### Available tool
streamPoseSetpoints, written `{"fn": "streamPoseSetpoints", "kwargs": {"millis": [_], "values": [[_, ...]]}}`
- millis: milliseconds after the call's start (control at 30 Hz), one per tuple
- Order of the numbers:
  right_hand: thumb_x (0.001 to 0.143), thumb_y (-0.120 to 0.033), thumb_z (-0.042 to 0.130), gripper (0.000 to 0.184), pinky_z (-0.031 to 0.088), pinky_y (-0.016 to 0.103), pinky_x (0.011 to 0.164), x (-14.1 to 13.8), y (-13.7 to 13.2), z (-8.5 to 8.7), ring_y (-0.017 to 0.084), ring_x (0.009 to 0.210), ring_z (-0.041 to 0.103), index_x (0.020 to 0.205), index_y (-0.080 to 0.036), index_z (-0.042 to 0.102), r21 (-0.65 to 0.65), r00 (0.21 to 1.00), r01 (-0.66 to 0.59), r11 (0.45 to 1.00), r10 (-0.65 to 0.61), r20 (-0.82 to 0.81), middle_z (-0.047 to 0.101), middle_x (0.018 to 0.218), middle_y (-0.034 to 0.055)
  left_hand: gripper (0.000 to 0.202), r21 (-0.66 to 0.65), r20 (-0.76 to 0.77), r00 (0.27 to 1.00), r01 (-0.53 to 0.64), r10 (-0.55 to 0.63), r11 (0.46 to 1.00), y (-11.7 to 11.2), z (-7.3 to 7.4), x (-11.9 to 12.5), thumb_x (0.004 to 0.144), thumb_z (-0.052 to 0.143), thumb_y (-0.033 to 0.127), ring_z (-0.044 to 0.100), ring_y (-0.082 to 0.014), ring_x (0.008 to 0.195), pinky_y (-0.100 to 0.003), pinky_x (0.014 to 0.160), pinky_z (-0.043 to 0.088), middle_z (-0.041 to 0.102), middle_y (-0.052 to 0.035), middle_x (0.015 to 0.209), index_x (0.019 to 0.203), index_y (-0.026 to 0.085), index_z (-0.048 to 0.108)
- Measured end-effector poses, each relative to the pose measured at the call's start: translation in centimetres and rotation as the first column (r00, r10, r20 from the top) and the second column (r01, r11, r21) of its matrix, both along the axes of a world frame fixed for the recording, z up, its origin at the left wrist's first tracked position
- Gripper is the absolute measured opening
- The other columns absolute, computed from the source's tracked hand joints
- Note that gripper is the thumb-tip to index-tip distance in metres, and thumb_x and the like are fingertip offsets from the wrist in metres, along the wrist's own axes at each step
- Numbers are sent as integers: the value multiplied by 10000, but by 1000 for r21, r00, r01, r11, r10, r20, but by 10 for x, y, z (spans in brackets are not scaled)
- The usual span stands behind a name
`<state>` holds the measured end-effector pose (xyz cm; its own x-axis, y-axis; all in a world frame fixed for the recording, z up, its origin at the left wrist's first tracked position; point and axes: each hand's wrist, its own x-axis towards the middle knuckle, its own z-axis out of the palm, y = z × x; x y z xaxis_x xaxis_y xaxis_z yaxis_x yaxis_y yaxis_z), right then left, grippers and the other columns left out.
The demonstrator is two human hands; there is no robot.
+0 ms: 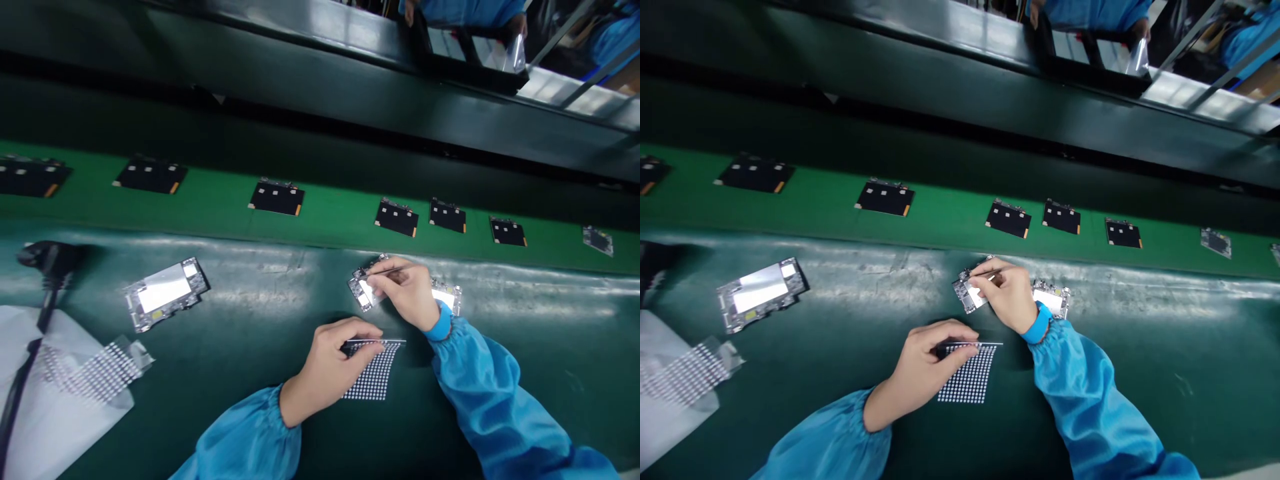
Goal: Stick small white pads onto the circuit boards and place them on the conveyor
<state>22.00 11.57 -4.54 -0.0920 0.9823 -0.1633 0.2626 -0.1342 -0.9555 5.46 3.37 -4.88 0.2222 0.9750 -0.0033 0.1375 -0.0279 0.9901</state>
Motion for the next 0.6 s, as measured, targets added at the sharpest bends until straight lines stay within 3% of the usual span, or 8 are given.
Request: {"fn": "streamPoseSetpoints", "kwargs": {"millis": [167,333,433,500,600], "values": [[762,-280,780,91,571,261,517,1,-3,0,126,555,654,791,-196,760,43,997,8,999,-5,-83,749,796,28,76,21,-9,1000,-5,5,1000,1,2,0,800,751,129,746,-175,704,-266,675,599,789,-18,781,824,200,766],[785,-296,765,103,546,266,488,-1,-2,-1,126,522,642,801,-194,756,39,1000,-15,999,16,-19,753,785,32,59,22,-22,1000,-2,3,1000,1,1,-1,808,749,152,746,-182,708,-280,685,605,790,-24,784,833,201,769],[832,-278,728,81,604,312,625,6,-2,9,175,684,711,830,-198,743,159,999,-40,986,37,25,765,860,54,50,20,-18,1000,-1,2,1000,1,1,-1,803,757,158,745,-180,704,-275,686,607,790,-26,785,830,197,770],[905,-216,615,117,611,390,840,16,-4,19,219,935,731,918,-210,731,306,986,-161,938,137,97,771,1002,75,51,22,-18,1000,-1,1,1000,1,1,-2,803,756,155,744,-176,701,-269,690,609,789,-23,784,828,197,769],[892,-77,470,364,465,529,1109,34,-13,29,252,1262,618,1146,-205,697,408,853,-495,767,341,394,712,1277,100,57,34,-30,1000,-1,2,999,2,1,-2,805,754,153,743,-170,689,-262,693,612,789,-16,778,832,202,767]]}}
